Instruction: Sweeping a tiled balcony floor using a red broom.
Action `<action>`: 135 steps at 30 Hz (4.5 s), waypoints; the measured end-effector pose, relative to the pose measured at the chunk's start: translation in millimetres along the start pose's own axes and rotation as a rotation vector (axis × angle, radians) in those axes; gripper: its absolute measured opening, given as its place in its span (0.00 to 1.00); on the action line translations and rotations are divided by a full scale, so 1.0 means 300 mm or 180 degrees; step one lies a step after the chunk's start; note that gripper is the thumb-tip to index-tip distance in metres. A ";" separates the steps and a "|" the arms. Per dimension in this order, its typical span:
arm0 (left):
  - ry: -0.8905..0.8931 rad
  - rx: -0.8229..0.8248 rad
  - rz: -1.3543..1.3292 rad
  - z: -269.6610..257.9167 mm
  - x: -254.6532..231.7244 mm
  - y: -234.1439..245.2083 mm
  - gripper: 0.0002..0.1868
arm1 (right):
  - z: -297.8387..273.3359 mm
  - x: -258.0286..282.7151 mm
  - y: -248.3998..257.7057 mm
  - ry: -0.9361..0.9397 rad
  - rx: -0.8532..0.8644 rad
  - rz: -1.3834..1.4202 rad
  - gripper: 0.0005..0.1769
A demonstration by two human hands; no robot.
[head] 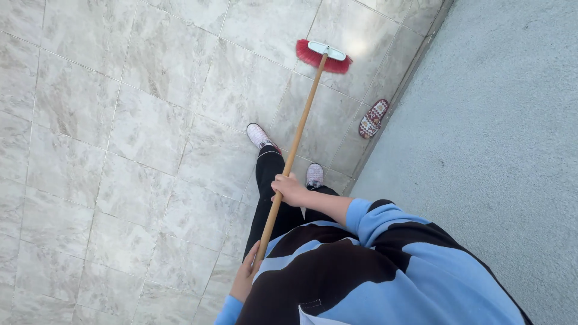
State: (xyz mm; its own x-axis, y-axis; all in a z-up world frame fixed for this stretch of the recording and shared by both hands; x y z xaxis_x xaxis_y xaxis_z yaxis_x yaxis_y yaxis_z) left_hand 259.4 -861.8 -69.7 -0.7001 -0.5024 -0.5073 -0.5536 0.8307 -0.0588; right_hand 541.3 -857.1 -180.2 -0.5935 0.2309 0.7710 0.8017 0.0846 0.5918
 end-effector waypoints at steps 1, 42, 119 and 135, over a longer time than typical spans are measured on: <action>-0.0267 -0.0021 0.0402 0.128 -0.060 -0.003 0.34 | 0.075 -0.099 0.026 -0.0162 -0.0008 0.0058 0.19; 0.0083 -0.0539 0.1528 1.392 -2.352 0.246 0.29 | 2.012 -0.968 1.698 -0.0585 0.0757 -0.1355 0.15; 0.1502 -0.1451 0.1203 2.007 -4.219 0.438 0.26 | 3.299 -1.293 3.210 0.0458 0.2069 0.0089 0.32; -0.0026 -0.1295 -0.0655 3.011 -4.763 0.723 0.26 | 4.190 -1.522 3.532 -0.0449 0.0686 -0.1436 0.21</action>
State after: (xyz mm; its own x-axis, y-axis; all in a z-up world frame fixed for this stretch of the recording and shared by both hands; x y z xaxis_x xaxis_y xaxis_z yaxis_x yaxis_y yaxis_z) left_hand 1547.1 252.9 -134.2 -0.5542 -0.6440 -0.5274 -0.8142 0.5512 0.1826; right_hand 1751.4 345.6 -200.9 -0.8800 0.2526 0.4023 0.4736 0.4002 0.7846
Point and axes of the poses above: each hand's wrist, its own z-axis towards the middle knuckle, its own y-axis out of the back of the hand, x = y × z, the point moved 5 cm from there along z, towards the middle knuckle, and after that the axes turned 4 degrees about -z, right-handed, at the moved point
